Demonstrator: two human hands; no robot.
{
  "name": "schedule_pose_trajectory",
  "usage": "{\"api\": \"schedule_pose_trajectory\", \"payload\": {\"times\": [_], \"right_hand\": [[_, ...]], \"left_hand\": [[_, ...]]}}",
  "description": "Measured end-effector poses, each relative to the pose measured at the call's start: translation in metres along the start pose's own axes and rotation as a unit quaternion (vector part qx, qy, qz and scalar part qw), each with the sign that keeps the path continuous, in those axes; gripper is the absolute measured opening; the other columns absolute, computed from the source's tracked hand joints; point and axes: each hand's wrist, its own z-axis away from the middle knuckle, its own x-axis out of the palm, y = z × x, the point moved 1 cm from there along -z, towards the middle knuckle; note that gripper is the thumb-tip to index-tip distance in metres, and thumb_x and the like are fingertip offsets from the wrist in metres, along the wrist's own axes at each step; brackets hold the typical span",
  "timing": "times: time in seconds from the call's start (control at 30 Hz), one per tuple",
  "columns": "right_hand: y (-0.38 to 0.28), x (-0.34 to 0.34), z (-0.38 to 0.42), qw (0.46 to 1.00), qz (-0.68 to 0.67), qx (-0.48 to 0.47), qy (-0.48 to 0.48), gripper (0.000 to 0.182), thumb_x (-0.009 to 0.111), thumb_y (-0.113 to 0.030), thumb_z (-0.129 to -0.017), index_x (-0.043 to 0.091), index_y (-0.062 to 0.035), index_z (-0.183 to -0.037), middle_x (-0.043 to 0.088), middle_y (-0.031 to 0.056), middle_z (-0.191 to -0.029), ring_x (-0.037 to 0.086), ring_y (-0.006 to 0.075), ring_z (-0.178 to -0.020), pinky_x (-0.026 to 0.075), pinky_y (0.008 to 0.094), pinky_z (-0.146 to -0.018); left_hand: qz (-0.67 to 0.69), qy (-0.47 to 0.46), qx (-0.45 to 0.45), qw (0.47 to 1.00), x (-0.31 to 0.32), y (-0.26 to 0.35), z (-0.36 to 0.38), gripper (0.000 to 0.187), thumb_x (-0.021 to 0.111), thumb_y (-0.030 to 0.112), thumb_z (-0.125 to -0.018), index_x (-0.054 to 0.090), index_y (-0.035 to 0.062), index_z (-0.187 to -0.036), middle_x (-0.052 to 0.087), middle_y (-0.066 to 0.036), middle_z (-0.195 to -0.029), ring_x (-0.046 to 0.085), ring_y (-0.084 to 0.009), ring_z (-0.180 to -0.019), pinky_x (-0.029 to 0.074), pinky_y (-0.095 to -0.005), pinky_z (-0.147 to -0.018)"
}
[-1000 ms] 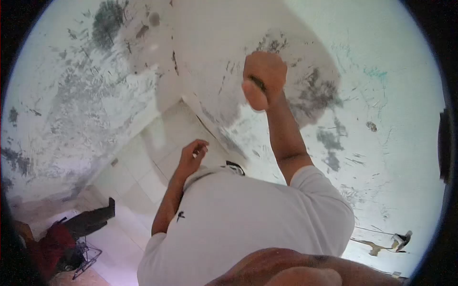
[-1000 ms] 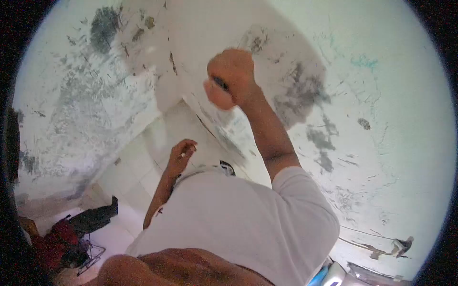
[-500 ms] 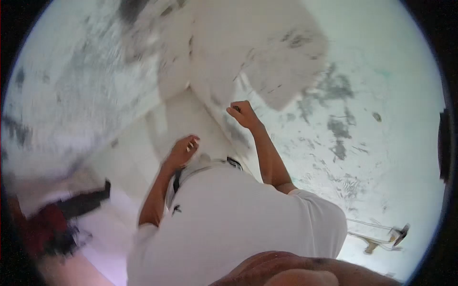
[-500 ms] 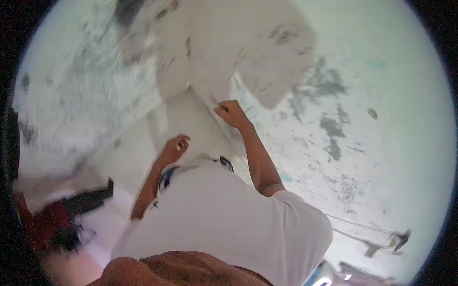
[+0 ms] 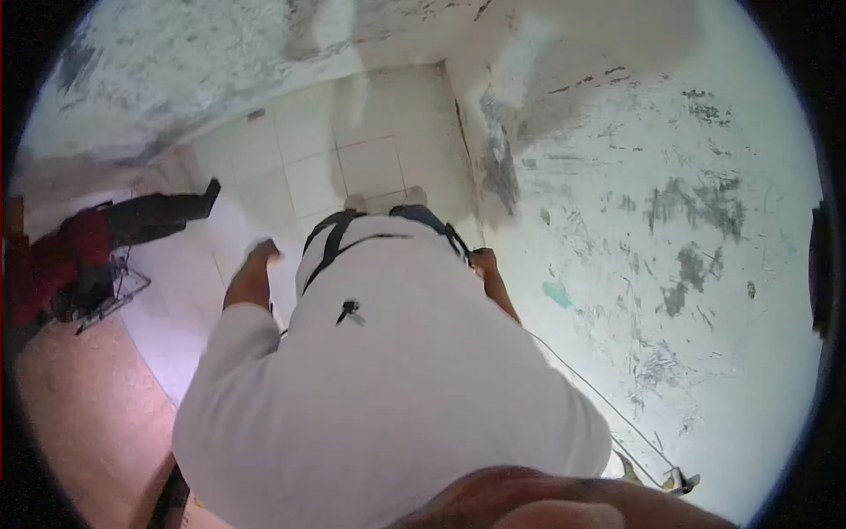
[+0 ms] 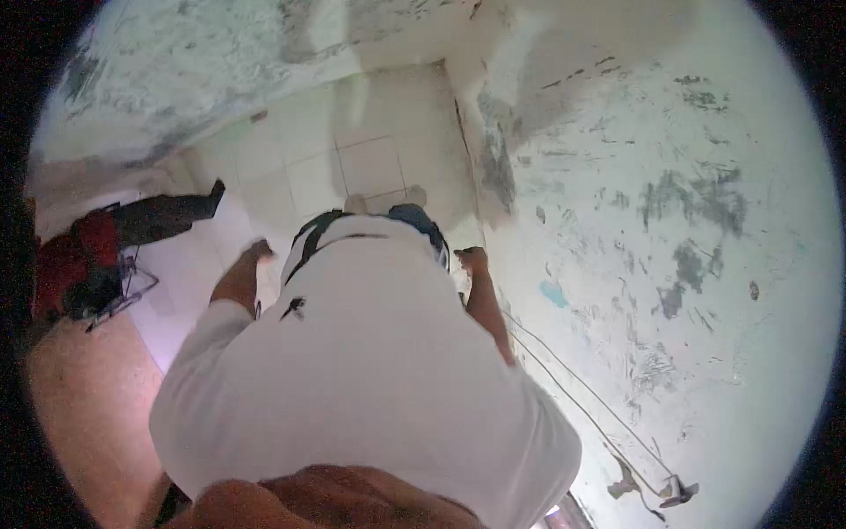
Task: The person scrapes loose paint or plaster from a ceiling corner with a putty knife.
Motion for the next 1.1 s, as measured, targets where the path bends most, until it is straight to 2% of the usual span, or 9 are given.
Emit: {"api": "schedule_pose_trajectory", "payload": {"times": [0.1, 0.2, 0.23, 0.5, 0.63, 0.77, 0.9, 1.03, 1.1], "right_hand": [[0.015, 0.009, -0.017, 0.961, 0.050, -0.188, 0.195, 0.036, 0.069, -0.028, -0.083, 0.062, -0.0015, -0.059, 0.059, 0.0074, -0.053, 0.055, 0.0193, -0.049, 0.042, 0.0358, -0.052], [-0.004, 0.017, -0.017, 0.891, 0.074, -0.277, 0.351, 0.037, 0.071, -0.033, -0.079, 0.067, 0.0021, -0.070, 0.062, 0.0178, -0.064, 0.062, 0.0344, -0.065, 0.049, 0.0439, -0.064], [-0.008, 0.016, -0.019, 0.893, 0.077, -0.273, 0.350, 0.037, 0.071, -0.033, -0.079, 0.067, 0.0021, -0.070, 0.062, 0.0178, -0.064, 0.062, 0.0344, -0.065, 0.049, 0.0439, -0.064], [-0.107, -0.041, 0.010, 0.940, 0.070, -0.059, 0.329, 0.034, 0.068, -0.032, -0.080, 0.069, 0.0007, -0.070, 0.065, 0.0236, -0.070, 0.064, 0.0383, -0.070, 0.049, 0.0463, -0.069], [-0.102, -0.046, -0.019, 0.892, -0.052, -0.178, 0.412, 0.035, 0.065, -0.027, -0.089, 0.069, 0.0040, -0.073, 0.058, 0.0066, -0.055, 0.052, 0.0118, -0.048, 0.042, 0.0334, -0.049], [-0.214, -0.083, 0.069, 0.788, -0.538, -0.164, 0.251, 0.020, 0.062, -0.012, -0.092, 0.064, 0.0078, -0.094, 0.065, 0.0130, -0.075, 0.066, 0.0214, -0.062, 0.055, 0.0317, -0.055], [-0.277, -0.125, 0.128, 0.709, -0.597, -0.283, 0.245, 0.026, 0.056, -0.007, -0.094, 0.054, 0.0048, -0.117, 0.064, 0.0144, -0.097, 0.068, 0.0263, -0.080, 0.056, 0.0329, -0.065], [-0.300, -0.157, 0.171, 0.658, -0.586, -0.405, 0.243, 0.048, 0.051, -0.002, -0.092, 0.039, -0.0024, -0.138, 0.059, 0.0127, -0.110, 0.065, 0.0259, -0.093, 0.056, 0.0337, -0.068], [-0.298, -0.169, 0.183, 0.665, -0.571, -0.420, 0.235, 0.052, 0.047, -0.001, -0.091, 0.036, -0.0035, -0.141, 0.059, 0.0144, -0.114, 0.063, 0.0223, -0.096, 0.056, 0.0324, -0.072]], "left_hand": [[0.270, -0.052, 0.114, 0.955, 0.035, 0.034, -0.001, 0.044, 0.067, 0.034, -0.080, 0.067, 0.0100, -0.117, 0.069, -0.009, -0.110, 0.063, -0.0272, -0.098, 0.049, -0.0421, -0.082], [0.298, -0.044, 0.274, 0.913, 0.065, 0.016, -0.114, 0.032, 0.071, 0.027, -0.078, 0.069, 0.0116, -0.106, 0.071, -0.014, -0.105, 0.066, -0.0286, -0.101, 0.051, -0.0410, -0.084], [0.043, 0.033, 0.236, 0.970, -0.011, 0.048, 0.006, 0.027, 0.072, 0.028, -0.077, 0.069, 0.0125, -0.100, 0.070, -0.016, -0.104, 0.067, -0.0295, -0.100, 0.052, -0.0410, -0.085], [0.213, 0.338, 0.297, 0.867, -0.124, 0.079, 0.033, 0.021, 0.056, 0.022, -0.089, 0.066, 0.0055, -0.099, 0.069, -0.017, -0.095, 0.066, -0.0330, -0.090, 0.051, -0.0394, -0.081], [0.370, 0.130, 0.375, 0.840, -0.129, 0.169, 0.065, 0.026, 0.056, 0.024, -0.092, 0.066, 0.0024, -0.104, 0.068, -0.007, -0.088, 0.060, -0.0187, -0.073, 0.049, -0.0331, -0.067], [0.290, -0.127, 0.420, 0.851, -0.157, 0.295, 0.197, 0.047, 0.050, 0.048, -0.095, 0.064, 0.0103, -0.119, 0.068, -0.004, -0.103, 0.059, -0.0165, -0.087, 0.047, -0.0324, -0.076], [0.286, -0.190, 0.578, 0.740, -0.183, 0.404, 0.301, 0.056, 0.047, 0.052, -0.096, 0.055, 0.0094, -0.132, 0.063, -0.004, -0.120, 0.056, -0.0165, -0.101, 0.042, -0.0363, -0.091], [0.443, -0.195, 0.661, 0.573, -0.197, 0.494, 0.399, 0.045, 0.047, 0.040, -0.100, 0.049, 0.0073, -0.132, 0.063, -0.005, -0.110, 0.058, -0.0115, -0.096, 0.047, -0.0298, -0.080], [0.396, -0.233, 0.672, 0.581, -0.205, 0.512, 0.434, 0.043, 0.048, 0.037, -0.100, 0.050, 0.0058, -0.129, 0.064, -0.006, -0.105, 0.060, -0.0107, -0.090, 0.048, -0.0271, -0.074]]}}
